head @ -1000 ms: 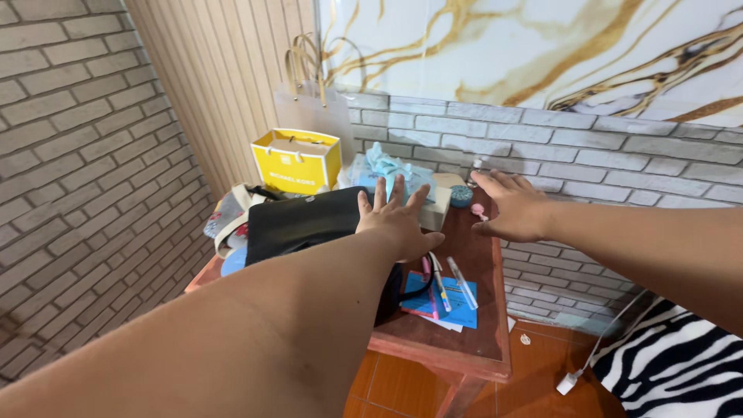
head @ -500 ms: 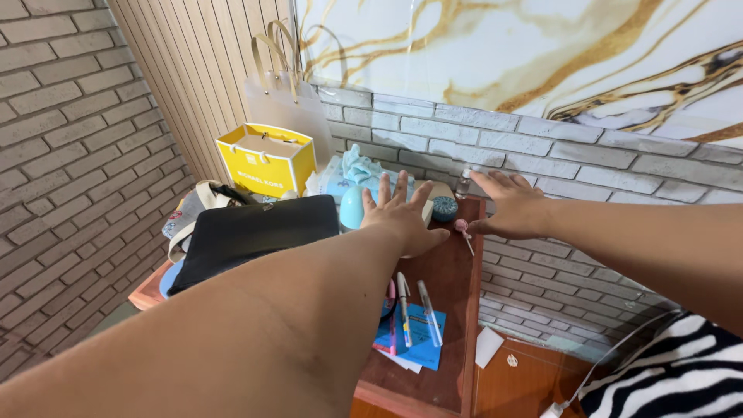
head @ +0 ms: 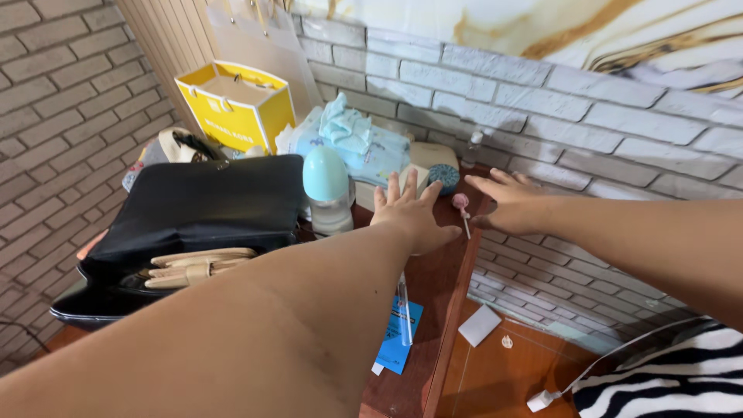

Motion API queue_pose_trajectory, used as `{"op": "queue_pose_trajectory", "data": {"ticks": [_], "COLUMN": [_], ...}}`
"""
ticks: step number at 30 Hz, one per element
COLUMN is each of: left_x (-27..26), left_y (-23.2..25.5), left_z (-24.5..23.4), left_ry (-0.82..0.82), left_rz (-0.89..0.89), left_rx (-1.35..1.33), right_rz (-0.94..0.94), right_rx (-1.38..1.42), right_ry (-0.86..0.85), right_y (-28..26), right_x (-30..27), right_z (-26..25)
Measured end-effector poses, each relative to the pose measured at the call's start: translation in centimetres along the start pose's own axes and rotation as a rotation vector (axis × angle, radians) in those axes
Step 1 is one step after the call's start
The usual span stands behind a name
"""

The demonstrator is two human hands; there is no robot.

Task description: The person packs a black handbag with daily essentials from a wooden table. They place a hair straightener, power bank, wallet, pens, a small bottle, and a lollipop into the bag, then close the flap and secure the magnetic clasp.

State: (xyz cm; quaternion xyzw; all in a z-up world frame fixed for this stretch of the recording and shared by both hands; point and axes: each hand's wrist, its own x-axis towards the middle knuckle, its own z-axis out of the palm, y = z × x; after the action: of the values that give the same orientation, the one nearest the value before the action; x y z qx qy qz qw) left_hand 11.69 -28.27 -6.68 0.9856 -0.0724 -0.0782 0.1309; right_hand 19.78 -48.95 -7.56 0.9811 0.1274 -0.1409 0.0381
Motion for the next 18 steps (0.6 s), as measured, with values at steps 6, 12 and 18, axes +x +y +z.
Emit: {"op": "queue_pose_trajectory", "data": {"ticks": [6, 12, 18], "left_x": [2.3, 3.7, 4.1], "left_y": [-0.5, -2.2, -2.7], "left_z": [3.6, 4.1, 4.7], "left_ry": [-0.066, -0.059, -0.083], "left_rz": [0.026, 0.081, 0.107], "left_rx": [0.026, 0.147, 0.212], "right_rz": [-0.165, -0.121, -0.236], "right_rx": [-0.022, 0.025, 0.075], "right_ry": [0.012, 0.014, 0.057], "right_y": [1.5, 2.4, 2.6], "right_x": [6.2, 12.5, 14.9], "right_z": [5.1, 7.8, 10.5]}}
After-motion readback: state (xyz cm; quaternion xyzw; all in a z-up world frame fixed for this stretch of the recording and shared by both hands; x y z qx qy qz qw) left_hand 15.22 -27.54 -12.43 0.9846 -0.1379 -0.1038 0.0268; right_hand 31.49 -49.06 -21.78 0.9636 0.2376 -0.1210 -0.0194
